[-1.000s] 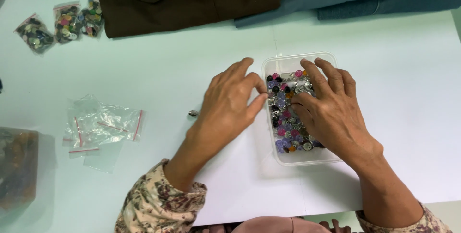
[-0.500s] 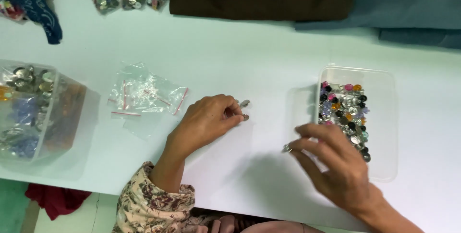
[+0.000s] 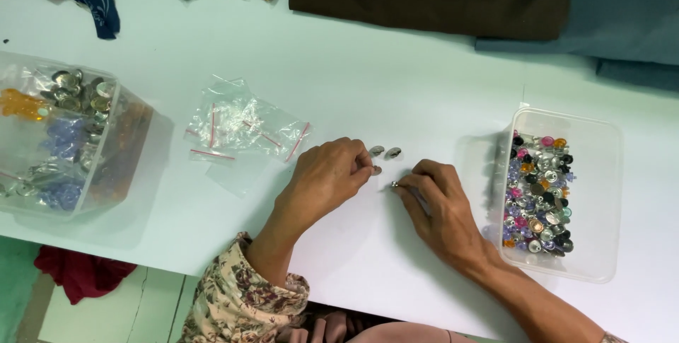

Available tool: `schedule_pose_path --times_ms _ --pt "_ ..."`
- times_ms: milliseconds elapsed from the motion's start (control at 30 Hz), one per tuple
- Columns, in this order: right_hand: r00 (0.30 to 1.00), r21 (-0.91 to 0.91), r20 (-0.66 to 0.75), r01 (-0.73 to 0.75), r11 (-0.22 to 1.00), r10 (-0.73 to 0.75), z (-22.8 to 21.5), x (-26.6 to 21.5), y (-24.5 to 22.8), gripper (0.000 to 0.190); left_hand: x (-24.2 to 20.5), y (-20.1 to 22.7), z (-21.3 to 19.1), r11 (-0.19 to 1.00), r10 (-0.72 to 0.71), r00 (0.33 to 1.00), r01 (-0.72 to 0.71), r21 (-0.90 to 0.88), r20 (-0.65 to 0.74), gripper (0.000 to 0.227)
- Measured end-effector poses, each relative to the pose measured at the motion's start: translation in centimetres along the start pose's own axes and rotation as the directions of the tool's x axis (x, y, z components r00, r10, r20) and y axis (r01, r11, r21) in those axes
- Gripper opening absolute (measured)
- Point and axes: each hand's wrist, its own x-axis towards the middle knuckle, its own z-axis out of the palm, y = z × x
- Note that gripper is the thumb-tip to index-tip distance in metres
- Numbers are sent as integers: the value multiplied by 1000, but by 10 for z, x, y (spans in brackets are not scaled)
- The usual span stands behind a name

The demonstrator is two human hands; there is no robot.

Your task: Sorting various types of buttons from a container and placing specific ones into small plastic zip-lock bags.

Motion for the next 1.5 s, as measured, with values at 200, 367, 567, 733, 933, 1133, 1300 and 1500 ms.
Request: schedule_pose_path --times_ms 200,367,567,733,933,1133,1300,1500 --pt "996 -106 54 -67 992 73 8 15 -3 6 1 -2 -2 999 26 999 -27 -29 -31 17" --pt "994 -121 59 -84 989 92 8 13 -3 10 -4 -1 -5 999 50 998 -50 -19 -25 18" --pt "999 -66 -6 -36 997 36 6 9 -6 24 -8 2 -12 998 27 1000 -28 -52 -16 23" --pt "936 -50 -213 277 960 -281 10 -14 -5 17 0 2 -1 952 181 934 -245 -182 -309 15" --pt "774 33 -89 632 775 -627 -67 7 -42 9 6 42 5 849 274 921 -367 -379 -278 9" --pt "931 -176 87 365 914 -355 -147 13 -13 18 27 96 15 714 647 712 -691 -109 -275 7" --pt "956 -435 224 -74 897 188 -178 -24 50 25 45 136 58 702 708 704 -692 170 -58 10" --pt "946 -712 154 -94 696 286 -177 -38 67 33 65 164 115 558 653 757 -511 654 35 22"
